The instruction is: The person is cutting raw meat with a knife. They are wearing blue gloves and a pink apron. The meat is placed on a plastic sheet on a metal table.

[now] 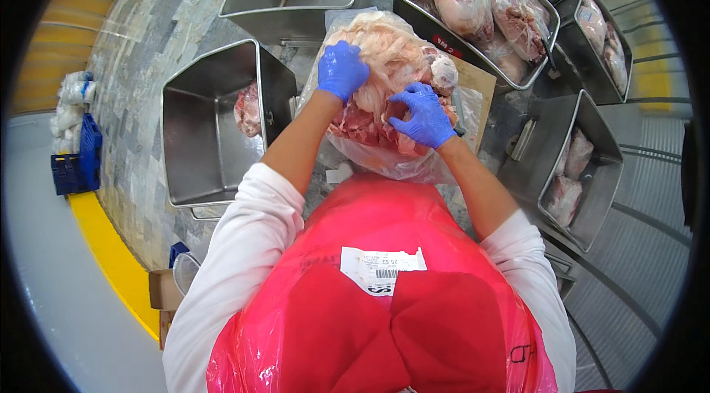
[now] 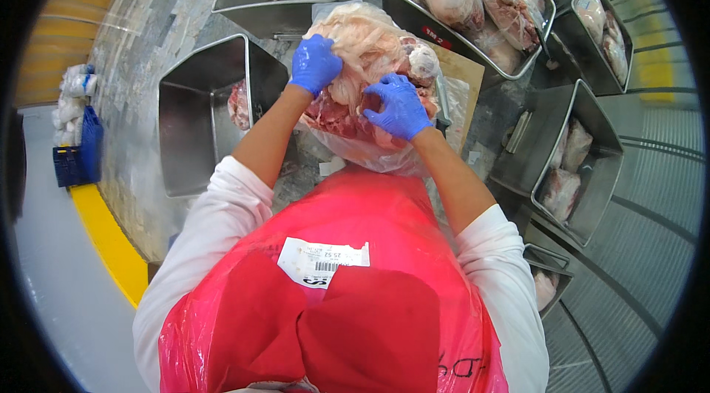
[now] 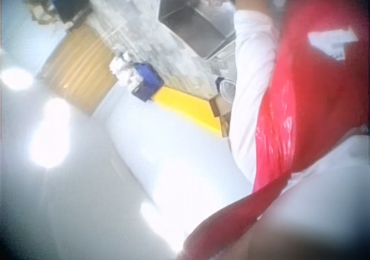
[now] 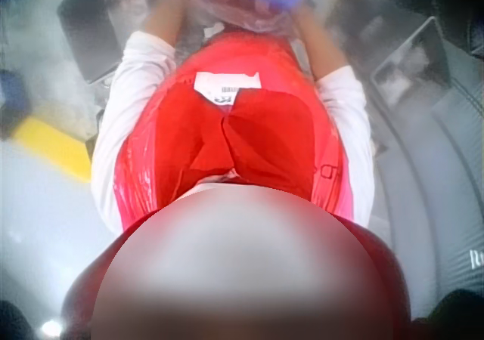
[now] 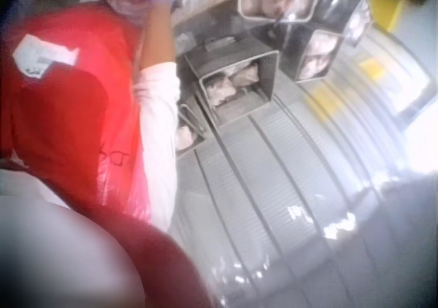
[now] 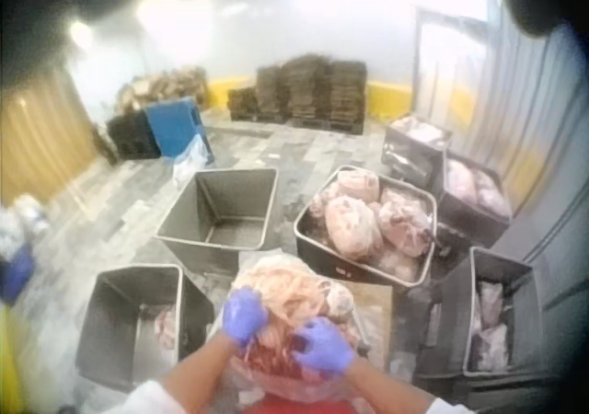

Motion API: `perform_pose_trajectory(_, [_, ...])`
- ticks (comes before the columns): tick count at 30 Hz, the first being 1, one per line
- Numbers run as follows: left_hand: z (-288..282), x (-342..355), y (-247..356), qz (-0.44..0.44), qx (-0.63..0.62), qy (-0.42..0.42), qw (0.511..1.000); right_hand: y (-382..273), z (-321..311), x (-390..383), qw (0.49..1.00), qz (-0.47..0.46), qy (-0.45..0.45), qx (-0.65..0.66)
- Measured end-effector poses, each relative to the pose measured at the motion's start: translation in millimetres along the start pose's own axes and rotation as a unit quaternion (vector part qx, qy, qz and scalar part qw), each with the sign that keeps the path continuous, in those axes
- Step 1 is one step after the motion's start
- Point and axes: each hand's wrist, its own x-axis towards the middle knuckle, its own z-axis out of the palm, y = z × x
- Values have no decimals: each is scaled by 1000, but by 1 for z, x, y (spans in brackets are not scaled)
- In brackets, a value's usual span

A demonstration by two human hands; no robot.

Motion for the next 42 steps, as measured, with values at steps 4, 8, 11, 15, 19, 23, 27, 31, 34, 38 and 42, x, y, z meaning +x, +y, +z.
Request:
perform_pose_trajectory(4, [2,28,-5,-29,-21,-49,998,-5,1,-5,999,8,-49,-11])
perform_pose_trajectory(8, [5,45,-10,-63,-28,-84,994,-8,7,-15,999,-18,-19,-22])
perform_pose_trajectory(11, [3,51,-12,-95,-46,-101,989,-10,11,-20,999,-30,15,-29])
perform_pose_trajectory(15, [5,57,-24,-83,-51,-106,990,-9,13,-23,999,-24,9,-35])
perform_pose_trajectory(19, [44,71,-56,-21,-23,-104,994,-5,10,-27,999,-19,18,-40])
perform_pose_trajectory(23, [60,58,-82,-206,-312,-64,925,-8,10,-25,998,-48,27,-28])
perform_pose_trajectory(27, [37,60,-134,-36,-505,-34,862,2,9,-36,999,-39,11,-15])
perform_pose_trajectory(31, [-3,53,-171,-246,-677,-53,692,5,8,-45,999,-27,7,-27])
perform_pose_trajectory(34, [-64,72,-128,-161,-460,69,870,7,10,-42,999,-24,19,-33])
perform_pose_trajectory(38, [-160,101,-159,-44,-694,90,713,7,11,-39,1000,-14,9,-22])
perform_pose_trajectory(42, [-289,103,-120,94,-706,55,700,11,13,-41,999,11,15,-32])
